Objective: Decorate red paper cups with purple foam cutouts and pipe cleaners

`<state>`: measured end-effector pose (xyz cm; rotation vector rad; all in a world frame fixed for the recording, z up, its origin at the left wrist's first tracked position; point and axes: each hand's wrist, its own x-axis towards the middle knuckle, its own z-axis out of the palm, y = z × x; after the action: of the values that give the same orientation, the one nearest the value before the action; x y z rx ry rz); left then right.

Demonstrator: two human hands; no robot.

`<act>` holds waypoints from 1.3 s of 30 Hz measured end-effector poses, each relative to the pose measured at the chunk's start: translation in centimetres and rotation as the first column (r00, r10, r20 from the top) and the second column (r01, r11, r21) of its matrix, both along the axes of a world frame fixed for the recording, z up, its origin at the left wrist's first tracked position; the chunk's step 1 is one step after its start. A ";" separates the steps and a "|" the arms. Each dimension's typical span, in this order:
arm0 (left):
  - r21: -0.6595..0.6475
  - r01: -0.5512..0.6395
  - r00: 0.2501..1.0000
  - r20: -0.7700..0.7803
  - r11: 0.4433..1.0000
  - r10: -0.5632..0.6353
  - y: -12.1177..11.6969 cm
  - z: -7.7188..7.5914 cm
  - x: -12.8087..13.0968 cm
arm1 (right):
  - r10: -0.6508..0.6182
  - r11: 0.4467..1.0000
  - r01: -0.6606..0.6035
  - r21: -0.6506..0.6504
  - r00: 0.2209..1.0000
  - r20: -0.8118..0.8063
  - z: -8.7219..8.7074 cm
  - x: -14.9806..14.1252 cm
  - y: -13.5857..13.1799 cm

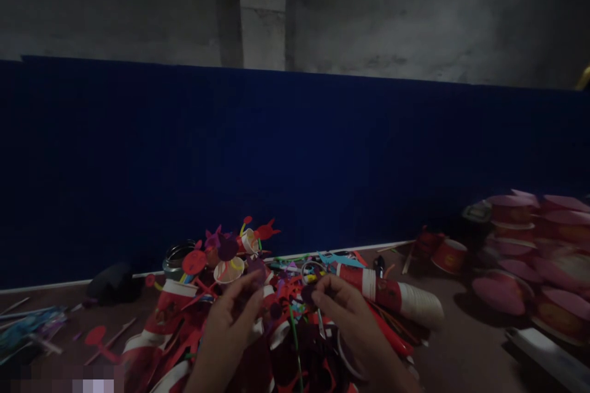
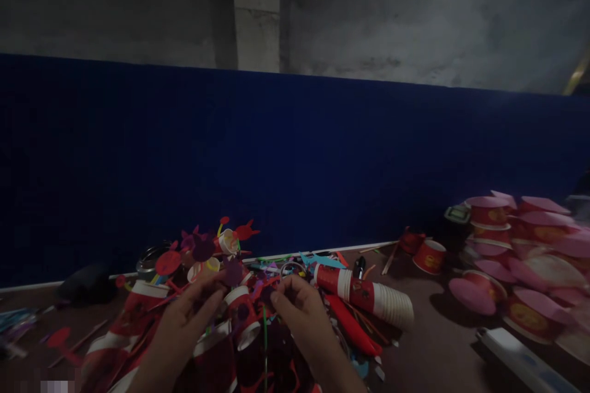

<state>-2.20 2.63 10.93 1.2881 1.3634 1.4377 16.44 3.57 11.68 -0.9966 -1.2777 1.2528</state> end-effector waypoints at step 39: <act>0.206 -0.436 0.898 0.170 0.876 0.406 -0.4 -4.5 0.8 | 0.051 0.998 -0.057 0.042 0.990 0.129 -0.4 1.5 1.1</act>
<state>-1.44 2.20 6.41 1.0600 1.4829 1.9997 17.97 4.67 11.24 -1.0298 -1.4345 1.2111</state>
